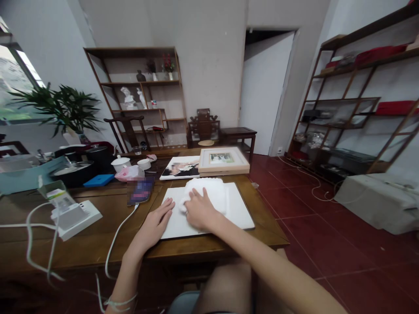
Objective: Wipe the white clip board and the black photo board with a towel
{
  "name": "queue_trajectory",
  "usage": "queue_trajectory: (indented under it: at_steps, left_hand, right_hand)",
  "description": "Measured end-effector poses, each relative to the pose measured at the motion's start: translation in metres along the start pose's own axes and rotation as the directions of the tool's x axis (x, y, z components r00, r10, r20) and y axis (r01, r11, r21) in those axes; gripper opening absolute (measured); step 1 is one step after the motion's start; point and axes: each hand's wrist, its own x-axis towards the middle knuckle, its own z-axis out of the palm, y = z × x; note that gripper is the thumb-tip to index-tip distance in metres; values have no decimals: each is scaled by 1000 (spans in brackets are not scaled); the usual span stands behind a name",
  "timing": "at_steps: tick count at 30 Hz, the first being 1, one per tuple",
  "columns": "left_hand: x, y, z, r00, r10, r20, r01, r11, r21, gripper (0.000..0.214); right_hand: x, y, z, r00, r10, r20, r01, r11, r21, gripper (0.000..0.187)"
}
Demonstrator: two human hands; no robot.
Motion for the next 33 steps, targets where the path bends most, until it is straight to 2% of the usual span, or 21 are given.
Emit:
queue_trajectory:
  at_steps: [3,6,8,13,15,17,20,23,26,27,29,33]
  left_hand:
    - [0,1,0,1000,-7,11,7,1000,2,42]
    - [0,1,-1,1000,-11,12,11,1000,-2,43]
    - [1,1,-1,1000,-6,13,6,1000,-9,43]
    - [1,2,-1,1000,-2,18,2,1000,-19,42]
    - [1,2,-1,1000,3,12,-3,1000,-17,40]
    - [0,1,0,1000,4,11,-4,1000,-13,40]
    - [0,-2,2,1000,2,5,-2,1000,-13,41]
    - [1,-1,2,1000,17,-25,-18,1000,-26,39]
    - [1,5,-2,994,59,-93,-65,996,-63,37]
    - [0,7,-3,991,64,-120,-74,994,-79,38]
    - [-1,11,-7,986,50,-159,-69,991,-113,41]
    - [-3,14,-12,985,44,-168,-71,985,-158,44]
  right_hand:
    - [31,8,4,999,35,-7,-35,999,-24,35]
    - [32,-1,7,999,-37,-26,35,998,-56,34]
    - [15,-13,7,994,-106,-40,102,992,-75,33]
    - [-52,-45,-4,976,-217,-33,212,972,-98,30]
    - [-68,-48,-10,969,-247,-9,245,966,-86,29]
    - [-72,-44,-13,966,-259,1,258,964,-68,28]
    - [-57,-25,-12,978,-209,2,209,976,-52,29]
    - [-28,-6,-6,997,-72,8,73,997,-27,33]
    - [-5,-5,0,1000,14,20,-14,1000,-2,36]
    - [-2,-9,1,1000,1,20,-1,1000,-1,36]
    - [-2,-22,2,995,-99,2,99,995,-1,35]
    - [-26,-40,-4,936,-349,-43,350,937,23,31]
